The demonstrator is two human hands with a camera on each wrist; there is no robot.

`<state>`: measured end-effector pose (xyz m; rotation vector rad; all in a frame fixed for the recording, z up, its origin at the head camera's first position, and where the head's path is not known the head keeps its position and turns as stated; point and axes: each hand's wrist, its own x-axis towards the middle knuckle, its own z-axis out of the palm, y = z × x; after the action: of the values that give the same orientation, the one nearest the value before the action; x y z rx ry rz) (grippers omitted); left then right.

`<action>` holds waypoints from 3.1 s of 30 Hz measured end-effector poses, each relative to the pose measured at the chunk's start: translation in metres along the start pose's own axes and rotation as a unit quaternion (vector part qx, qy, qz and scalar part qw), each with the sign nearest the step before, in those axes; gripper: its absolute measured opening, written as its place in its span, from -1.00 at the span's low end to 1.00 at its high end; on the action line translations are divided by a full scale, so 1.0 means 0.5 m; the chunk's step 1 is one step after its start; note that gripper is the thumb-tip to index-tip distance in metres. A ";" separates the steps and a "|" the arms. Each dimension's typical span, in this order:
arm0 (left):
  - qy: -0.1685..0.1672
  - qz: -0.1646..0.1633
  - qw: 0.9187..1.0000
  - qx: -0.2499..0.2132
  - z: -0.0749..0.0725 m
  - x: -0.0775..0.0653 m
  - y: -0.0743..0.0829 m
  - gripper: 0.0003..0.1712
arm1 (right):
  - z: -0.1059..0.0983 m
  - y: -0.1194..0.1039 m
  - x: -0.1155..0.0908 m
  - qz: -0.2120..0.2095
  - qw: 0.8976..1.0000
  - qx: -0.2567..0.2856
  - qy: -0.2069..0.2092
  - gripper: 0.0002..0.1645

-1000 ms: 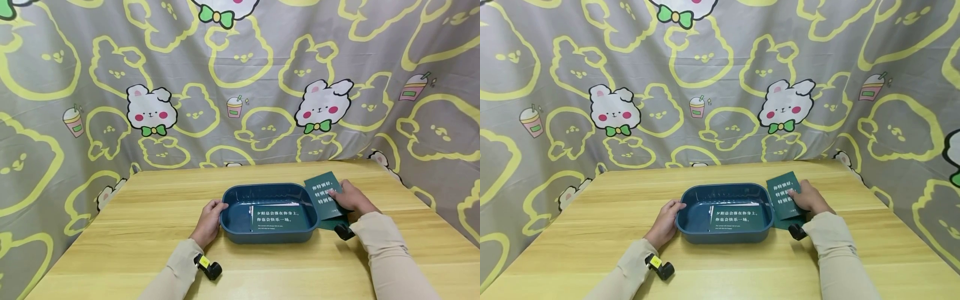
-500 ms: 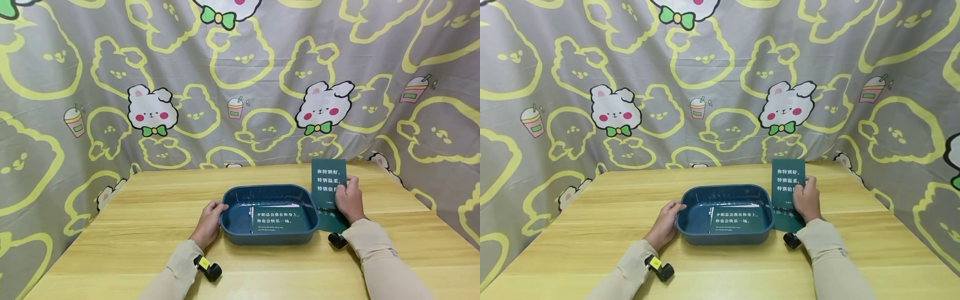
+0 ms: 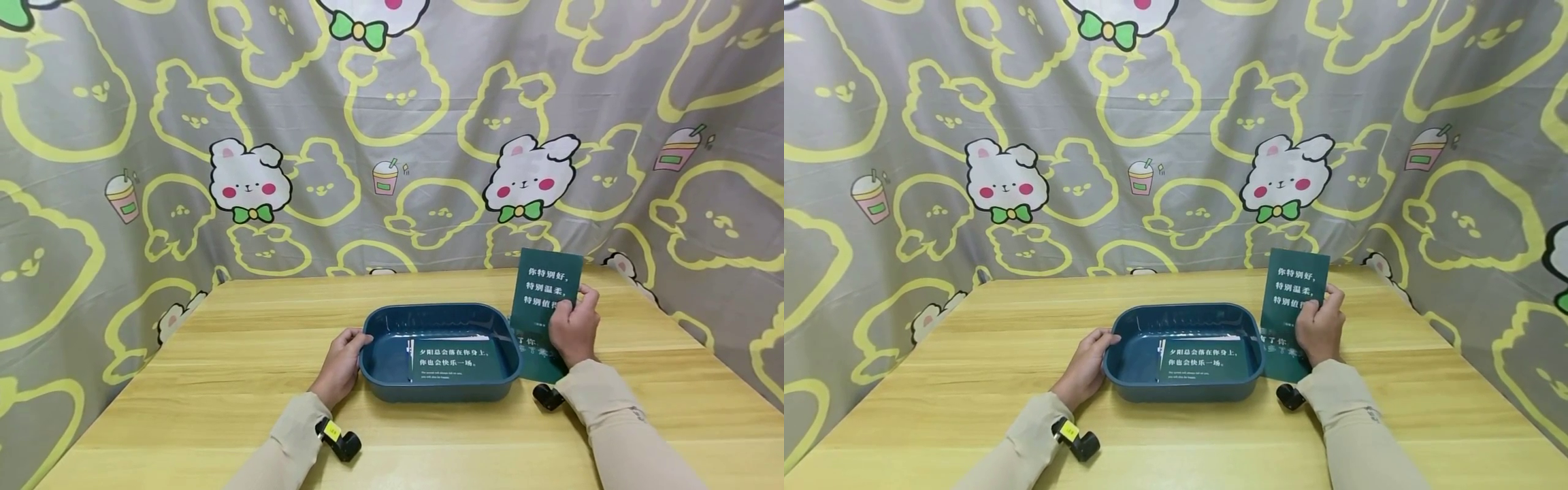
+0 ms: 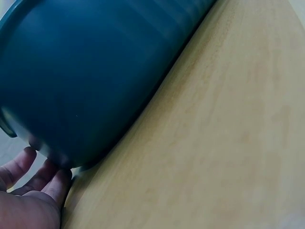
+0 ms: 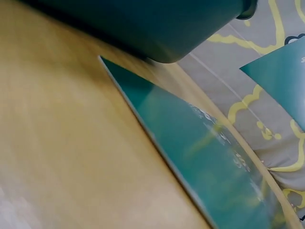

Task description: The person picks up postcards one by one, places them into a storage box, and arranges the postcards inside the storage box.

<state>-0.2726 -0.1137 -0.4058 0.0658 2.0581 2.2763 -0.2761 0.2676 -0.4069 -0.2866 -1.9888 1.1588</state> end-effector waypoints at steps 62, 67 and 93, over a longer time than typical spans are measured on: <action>0.003 0.006 1.000 -0.006 0.000 0.005 -0.005 -0.72 | 0.043 -0.106 -0.018 -0.322 0.932 0.107 0.126 -0.66; 0.002 0.009 1.000 -0.006 -0.001 0.005 -0.006 -0.73 | 0.051 -0.123 -0.022 -0.362 0.920 0.109 0.104 -0.67; 0.004 0.005 1.000 -0.009 0.001 0.004 -0.003 -0.71 | 0.066 -0.158 -0.043 -0.318 0.908 0.010 -0.273 -0.76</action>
<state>-0.2745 -0.1129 -0.4075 0.0667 2.0462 2.3040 -0.2713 0.1915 -0.3625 0.7366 -2.2728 0.8724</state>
